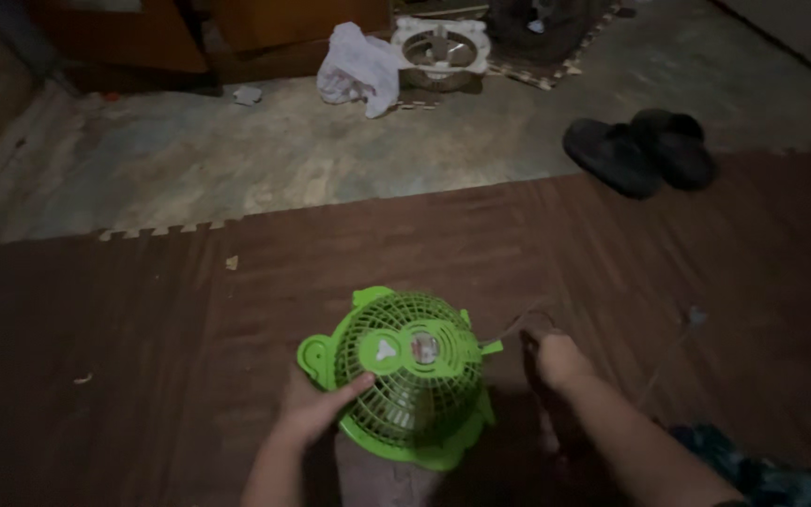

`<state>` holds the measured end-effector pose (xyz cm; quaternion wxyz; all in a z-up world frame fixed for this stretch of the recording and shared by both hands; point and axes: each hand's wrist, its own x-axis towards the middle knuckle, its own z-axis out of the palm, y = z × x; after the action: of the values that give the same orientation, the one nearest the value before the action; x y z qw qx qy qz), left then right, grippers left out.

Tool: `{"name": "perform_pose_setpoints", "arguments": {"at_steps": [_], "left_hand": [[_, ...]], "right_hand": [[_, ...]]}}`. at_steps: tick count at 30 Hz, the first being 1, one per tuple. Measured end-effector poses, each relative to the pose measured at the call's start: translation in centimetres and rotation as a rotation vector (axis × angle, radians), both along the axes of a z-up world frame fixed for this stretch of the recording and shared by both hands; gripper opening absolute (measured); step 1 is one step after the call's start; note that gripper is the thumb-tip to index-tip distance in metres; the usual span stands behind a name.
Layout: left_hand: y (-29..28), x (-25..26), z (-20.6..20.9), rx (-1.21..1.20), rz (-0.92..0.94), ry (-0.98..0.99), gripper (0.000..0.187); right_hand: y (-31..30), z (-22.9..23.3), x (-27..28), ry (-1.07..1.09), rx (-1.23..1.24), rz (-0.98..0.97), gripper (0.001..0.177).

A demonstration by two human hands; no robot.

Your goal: The person disassembles a small green electric fan by removing the front grille and then uses a screwdriver to loosen screws on the rear housing. The fan remains partially disassembled at the end of the clip.

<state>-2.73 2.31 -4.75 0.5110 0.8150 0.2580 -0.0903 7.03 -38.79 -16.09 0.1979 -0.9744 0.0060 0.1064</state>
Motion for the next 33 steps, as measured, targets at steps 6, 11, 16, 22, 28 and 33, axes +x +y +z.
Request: {"name": "perform_pose_setpoints", "arguments": {"at_steps": [6,11,16,22,28,33], "left_hand": [[-0.4,-1.5,-0.9,-0.018,0.04,0.018,0.12],[-0.1,-2.3,-3.4,-0.164,0.054,-0.097,0.1],[1.0,-2.0,-6.2,-0.608,0.402,-0.135,0.071],[2.5,-3.6,-5.8,-0.828,0.29,-0.075,0.055],[1.9,-4.4,-3.5,-0.98,0.176,-0.179,0.055],[1.2,-3.9,-3.6,-0.944,0.152,-0.24,0.059]], "right_hand": [[1.0,-5.0,1.0,0.057,-0.364,0.108,0.042],[0.4,-6.8,-0.2,-0.111,-0.256,0.059,0.029],[0.0,-7.1,-0.5,-0.2,-0.154,0.008,0.035],[-0.9,-5.0,-1.0,-0.002,-0.12,-0.109,0.033],[-1.9,5.9,-3.0,0.395,-0.121,0.188,0.018],[1.1,17.6,-7.0,0.474,0.332,0.281,0.015]]}}
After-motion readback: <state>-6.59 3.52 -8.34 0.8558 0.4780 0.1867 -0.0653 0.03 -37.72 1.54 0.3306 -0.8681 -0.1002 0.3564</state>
